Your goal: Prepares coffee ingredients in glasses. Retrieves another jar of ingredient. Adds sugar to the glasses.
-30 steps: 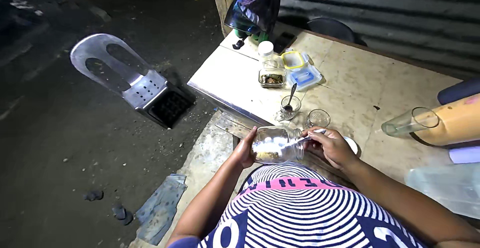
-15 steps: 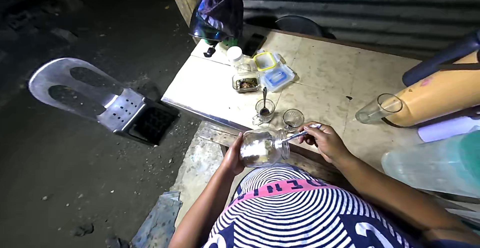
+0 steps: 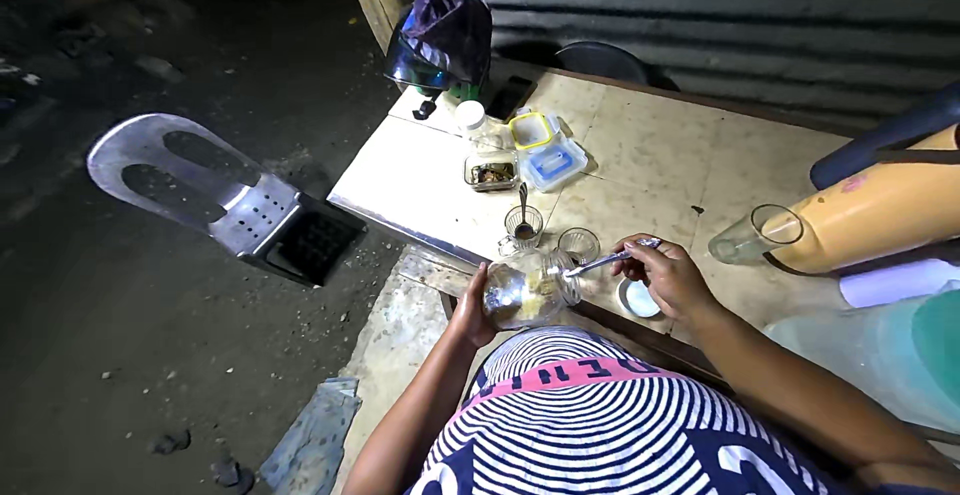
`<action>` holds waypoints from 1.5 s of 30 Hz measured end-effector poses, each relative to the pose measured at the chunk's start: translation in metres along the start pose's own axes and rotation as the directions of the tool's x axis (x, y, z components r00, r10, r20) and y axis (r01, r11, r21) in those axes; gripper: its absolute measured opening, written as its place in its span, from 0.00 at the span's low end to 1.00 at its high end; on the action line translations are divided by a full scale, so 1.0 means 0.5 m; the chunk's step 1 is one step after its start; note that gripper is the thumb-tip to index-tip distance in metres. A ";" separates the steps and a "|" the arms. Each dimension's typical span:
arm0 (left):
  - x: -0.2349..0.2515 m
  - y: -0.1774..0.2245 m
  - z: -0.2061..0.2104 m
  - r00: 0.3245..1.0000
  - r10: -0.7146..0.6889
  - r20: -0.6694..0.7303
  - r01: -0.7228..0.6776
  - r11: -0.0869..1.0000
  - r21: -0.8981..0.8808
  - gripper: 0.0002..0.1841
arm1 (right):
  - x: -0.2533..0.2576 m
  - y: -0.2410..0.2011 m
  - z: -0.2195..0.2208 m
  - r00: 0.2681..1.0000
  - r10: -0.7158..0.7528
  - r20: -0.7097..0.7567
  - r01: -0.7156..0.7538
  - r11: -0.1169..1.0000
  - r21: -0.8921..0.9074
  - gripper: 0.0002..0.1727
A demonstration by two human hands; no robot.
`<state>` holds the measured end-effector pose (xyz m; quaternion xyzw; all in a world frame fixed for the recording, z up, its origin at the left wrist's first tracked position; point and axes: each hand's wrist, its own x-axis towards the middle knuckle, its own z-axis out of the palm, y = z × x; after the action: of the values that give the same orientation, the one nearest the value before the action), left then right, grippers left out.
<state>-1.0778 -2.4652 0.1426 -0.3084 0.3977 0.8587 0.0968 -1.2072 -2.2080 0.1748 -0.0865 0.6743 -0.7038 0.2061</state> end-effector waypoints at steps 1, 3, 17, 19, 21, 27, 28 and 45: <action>0.002 -0.002 0.001 1.000 -0.001 -0.008 0.001 1.000 -0.004 0.36 | 0.003 -0.002 -0.006 1.000 0.006 -0.010 -0.006 1.000 0.009 0.19; 0.005 -0.009 -0.002 1.000 0.008 -0.013 -0.009 1.000 -0.020 0.37 | 0.010 -0.008 -0.018 1.000 0.010 -0.030 -0.010 1.000 0.017 0.19; -0.029 -0.039 -0.055 0.957 -0.034 -0.289 -0.009 0.989 -0.148 0.35 | 0.049 0.025 -0.085 0.959 -0.258 -0.118 0.193 0.897 -0.397 0.12; -0.035 -0.042 -0.057 0.950 -0.029 -0.312 -0.018 0.989 -0.148 0.35 | 0.047 0.056 -0.082 0.915 -0.397 0.072 0.353 0.701 -0.620 0.14; -0.039 -0.045 -0.057 0.947 -0.021 -0.321 -0.027 0.989 -0.144 0.34 | 0.051 0.092 -0.082 0.778 -0.530 0.338 0.581 0.401 -0.709 0.14; -0.041 -0.048 -0.046 0.952 -0.008 -0.307 -0.031 0.992 -0.122 0.33 | 0.048 0.101 -0.087 0.691 -0.657 0.302 0.634 0.350 -0.689 0.15; -0.039 -0.048 -0.044 0.955 -0.010 -0.297 -0.027 0.993 -0.119 0.33 | 0.041 0.088 -0.090 0.749 -0.629 0.209 0.584 0.476 -0.658 0.15; -0.043 -0.030 0.038 1.000 0.022 0.010 -0.022 1.000 0.006 0.33 | -0.022 0.026 0.008 0.771 -0.383 0.508 0.548 0.807 -0.222 0.13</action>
<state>-1.0631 -2.4394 0.1555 -0.2993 0.4033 0.8600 0.0905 -1.1936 -2.2071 0.1642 -0.4462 0.6822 -0.5597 0.1494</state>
